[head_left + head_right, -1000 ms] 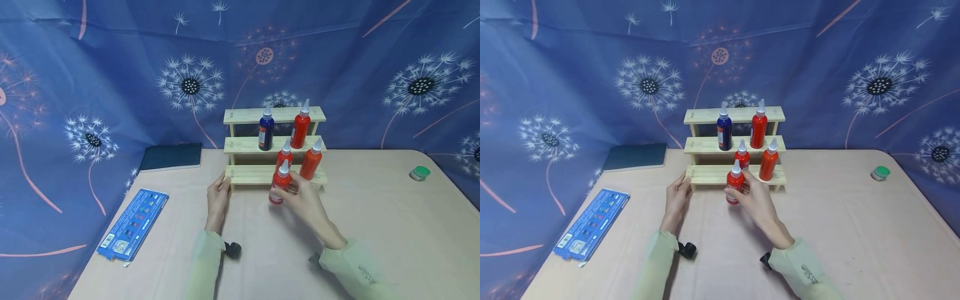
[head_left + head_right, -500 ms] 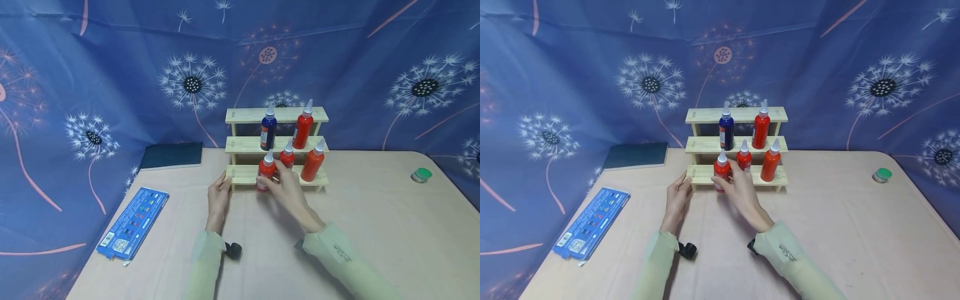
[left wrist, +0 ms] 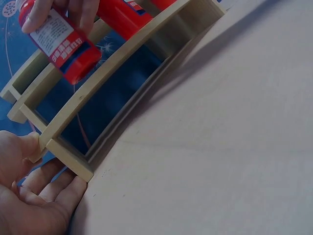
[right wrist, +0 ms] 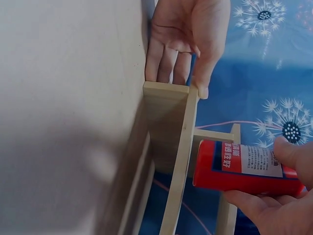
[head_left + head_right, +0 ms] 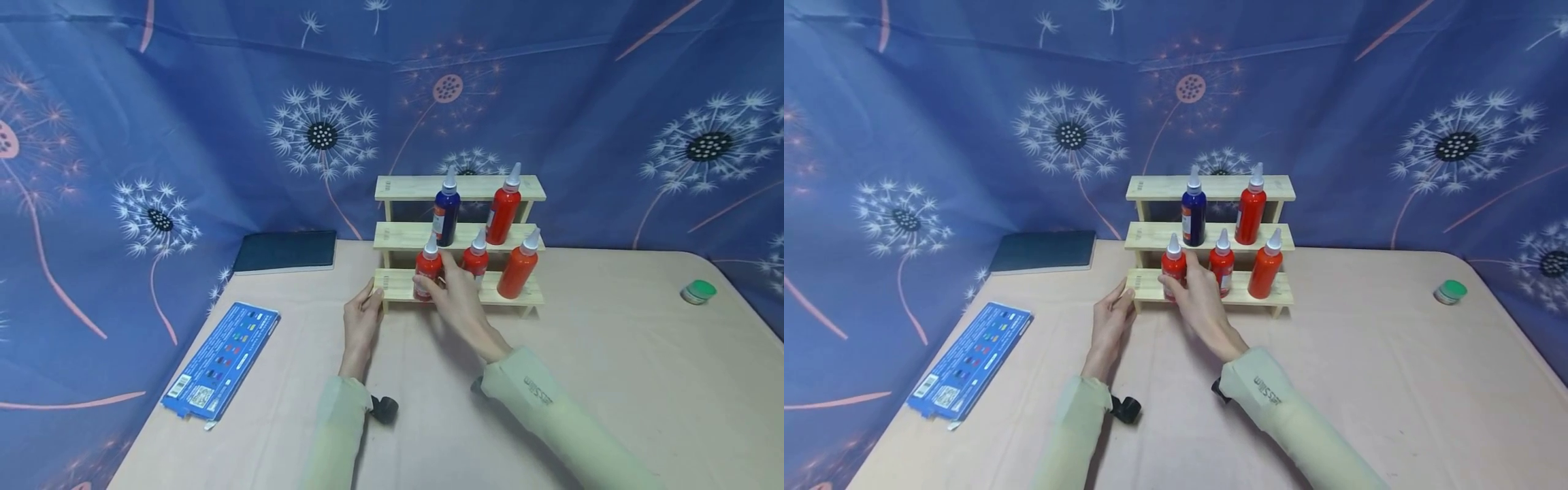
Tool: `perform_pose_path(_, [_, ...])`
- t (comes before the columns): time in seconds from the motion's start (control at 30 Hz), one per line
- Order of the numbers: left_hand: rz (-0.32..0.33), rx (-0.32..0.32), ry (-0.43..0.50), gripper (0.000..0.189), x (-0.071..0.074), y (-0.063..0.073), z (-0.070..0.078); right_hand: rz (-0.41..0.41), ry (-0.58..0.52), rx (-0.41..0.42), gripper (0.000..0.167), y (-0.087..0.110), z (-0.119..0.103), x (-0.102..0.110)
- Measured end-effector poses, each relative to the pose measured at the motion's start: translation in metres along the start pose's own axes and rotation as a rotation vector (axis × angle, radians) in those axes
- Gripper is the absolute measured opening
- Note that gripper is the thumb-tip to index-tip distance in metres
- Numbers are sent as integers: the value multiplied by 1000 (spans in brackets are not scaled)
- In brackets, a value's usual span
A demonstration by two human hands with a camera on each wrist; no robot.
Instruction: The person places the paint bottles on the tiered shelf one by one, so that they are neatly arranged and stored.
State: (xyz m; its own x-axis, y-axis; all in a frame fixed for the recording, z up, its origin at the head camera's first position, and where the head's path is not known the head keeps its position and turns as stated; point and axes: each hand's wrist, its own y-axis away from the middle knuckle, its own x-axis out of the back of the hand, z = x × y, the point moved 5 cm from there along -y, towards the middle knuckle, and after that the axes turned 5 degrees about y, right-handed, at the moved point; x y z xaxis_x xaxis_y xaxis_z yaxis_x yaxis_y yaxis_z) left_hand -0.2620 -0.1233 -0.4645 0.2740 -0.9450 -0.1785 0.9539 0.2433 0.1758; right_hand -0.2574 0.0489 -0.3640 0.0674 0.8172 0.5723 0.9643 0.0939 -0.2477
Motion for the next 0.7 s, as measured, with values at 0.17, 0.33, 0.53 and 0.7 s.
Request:
perform_pose_path(0.17, [-2,10,-32,45,0,0,-1,14,30,-2,55,-6,2,-3])
perform_pose_path(0.33, [-6,9,-36,45,-1,0,-1,23,35,-8,57,-10,5,-6])
perform_pose_path(0.53, [3,17,-45,45,-1,-1,-1,33,30,-1,59,-14,4,-7])
perform_pose_path(0.7, [9,23,-44,45,0,-2,0,42,55,0,58,-16,4,-9])
